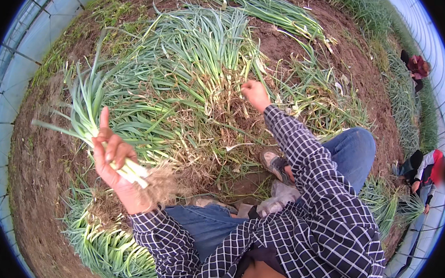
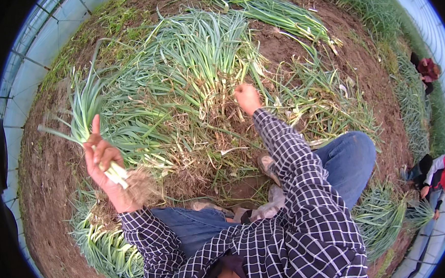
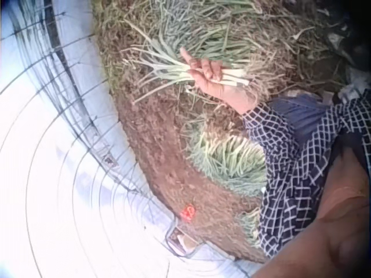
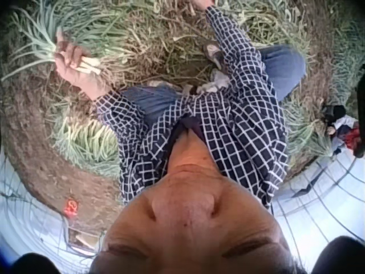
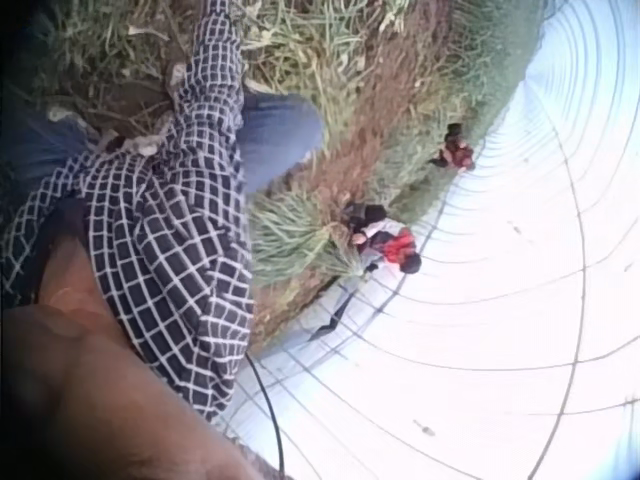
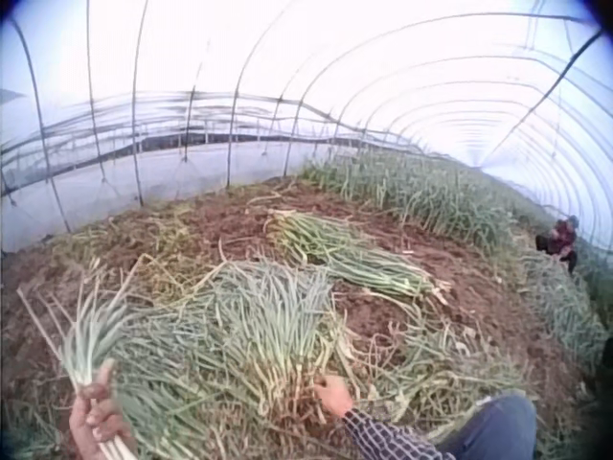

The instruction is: The person sits on the ground inside a greenhouse and sorts harvested green onions by hand. They gather individual stalks into a bundle, trim the roots, and place the cleaned bunches aside.

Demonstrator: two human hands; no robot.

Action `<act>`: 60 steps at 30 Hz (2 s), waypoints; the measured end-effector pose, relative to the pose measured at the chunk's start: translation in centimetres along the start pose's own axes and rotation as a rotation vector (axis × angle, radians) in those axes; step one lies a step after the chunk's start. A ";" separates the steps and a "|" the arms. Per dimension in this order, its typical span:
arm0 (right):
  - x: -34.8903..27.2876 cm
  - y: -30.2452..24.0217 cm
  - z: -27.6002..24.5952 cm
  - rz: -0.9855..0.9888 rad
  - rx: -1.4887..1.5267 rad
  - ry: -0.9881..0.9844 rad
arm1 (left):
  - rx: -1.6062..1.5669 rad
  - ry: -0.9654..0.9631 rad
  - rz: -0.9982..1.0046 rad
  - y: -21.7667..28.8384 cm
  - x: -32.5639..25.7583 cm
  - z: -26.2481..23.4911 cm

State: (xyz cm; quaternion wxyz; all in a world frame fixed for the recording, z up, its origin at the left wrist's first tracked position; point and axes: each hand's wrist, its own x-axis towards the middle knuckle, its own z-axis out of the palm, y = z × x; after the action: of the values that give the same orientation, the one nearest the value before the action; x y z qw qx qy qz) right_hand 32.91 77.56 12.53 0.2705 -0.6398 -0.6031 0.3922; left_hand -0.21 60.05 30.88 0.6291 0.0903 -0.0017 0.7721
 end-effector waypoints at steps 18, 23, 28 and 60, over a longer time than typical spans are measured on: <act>-0.3 -7.8 0.0 0.091 0.805 -0.120 | 0.166 0.292 -0.022 -1.9 1.0 -2.5; -2.3 -5.9 1.9 0.186 1.170 -0.266 | 0.319 0.311 -0.120 -2.9 1.7 -3.1; -4.9 -7.1 2.5 0.318 1.355 -0.329 | 0.409 0.332 -0.160 -3.5 1.3 -3.0; -13.6 -9.8 3.7 0.396 0.836 -0.930 | 0.744 0.764 -0.177 -3.8 1.6 -7.8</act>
State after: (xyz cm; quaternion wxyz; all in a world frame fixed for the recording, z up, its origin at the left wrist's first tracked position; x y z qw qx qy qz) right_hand 24.82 64.90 20.98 0.1299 -0.3433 -0.3249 0.8716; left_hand 2.11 63.28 23.00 0.5730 0.0198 0.5084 0.6424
